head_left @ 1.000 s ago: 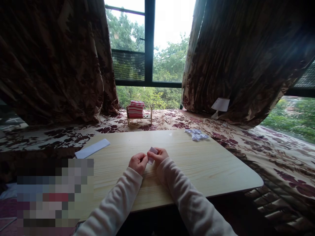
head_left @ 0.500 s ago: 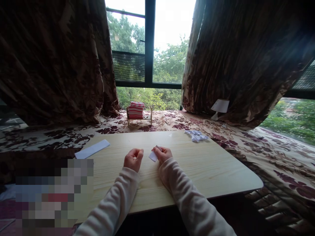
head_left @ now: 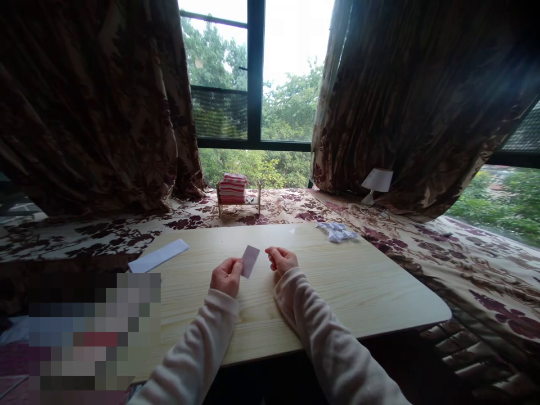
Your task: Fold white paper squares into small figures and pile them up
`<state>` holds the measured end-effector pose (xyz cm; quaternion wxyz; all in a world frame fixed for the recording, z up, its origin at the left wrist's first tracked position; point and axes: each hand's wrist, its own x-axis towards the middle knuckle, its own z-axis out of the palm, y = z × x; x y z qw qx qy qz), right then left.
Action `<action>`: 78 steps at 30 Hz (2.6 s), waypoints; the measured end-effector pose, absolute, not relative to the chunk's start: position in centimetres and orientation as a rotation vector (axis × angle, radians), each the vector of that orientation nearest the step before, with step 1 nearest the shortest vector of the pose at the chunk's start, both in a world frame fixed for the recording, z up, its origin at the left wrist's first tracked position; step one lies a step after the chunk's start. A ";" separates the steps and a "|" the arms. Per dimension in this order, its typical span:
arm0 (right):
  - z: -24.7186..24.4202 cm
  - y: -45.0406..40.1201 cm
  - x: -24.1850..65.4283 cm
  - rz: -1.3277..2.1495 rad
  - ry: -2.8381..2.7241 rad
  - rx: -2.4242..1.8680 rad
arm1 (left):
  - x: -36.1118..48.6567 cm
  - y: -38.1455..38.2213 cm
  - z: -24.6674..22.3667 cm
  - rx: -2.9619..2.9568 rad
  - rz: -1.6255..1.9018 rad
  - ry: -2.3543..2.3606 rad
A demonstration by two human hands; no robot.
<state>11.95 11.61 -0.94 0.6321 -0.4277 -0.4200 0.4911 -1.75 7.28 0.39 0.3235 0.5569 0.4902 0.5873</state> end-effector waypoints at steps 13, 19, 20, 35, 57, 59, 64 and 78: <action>-0.5 9.4 9.7 1.178 -1.116 -0.881 | -2.0 7.7 0.4 1.402 1.529 1.292; -0.8 9.8 10.1 1.109 -1.100 -0.947 | -1.4 7.1 0.5 1.543 1.643 1.313; -0.8 9.9 10.2 1.101 -1.098 -0.953 | -1.2 7.0 0.5 1.569 1.650 1.306; -1.0 10.0 10.3 1.026 -1.112 -0.984 | -1.9 7.4 0.9 1.206 1.553 1.232; -1.4 9.6 10.0 1.091 -1.224 -0.889 | -2.6 8.5 0.0 0.844 1.622 1.142; -1.3 9.5 9.9 1.114 -1.232 -0.865 | -2.7 8.5 0.1 0.823 1.623 1.132; -1.3 9.4 9.8 1.146 -1.255 -0.823 | -2.8 8.6 0.1 0.755 1.629 1.106; -1.2 9.2 10.1 1.126 -1.353 -0.822 | -3.1 8.7 0.0 0.657 1.626 1.059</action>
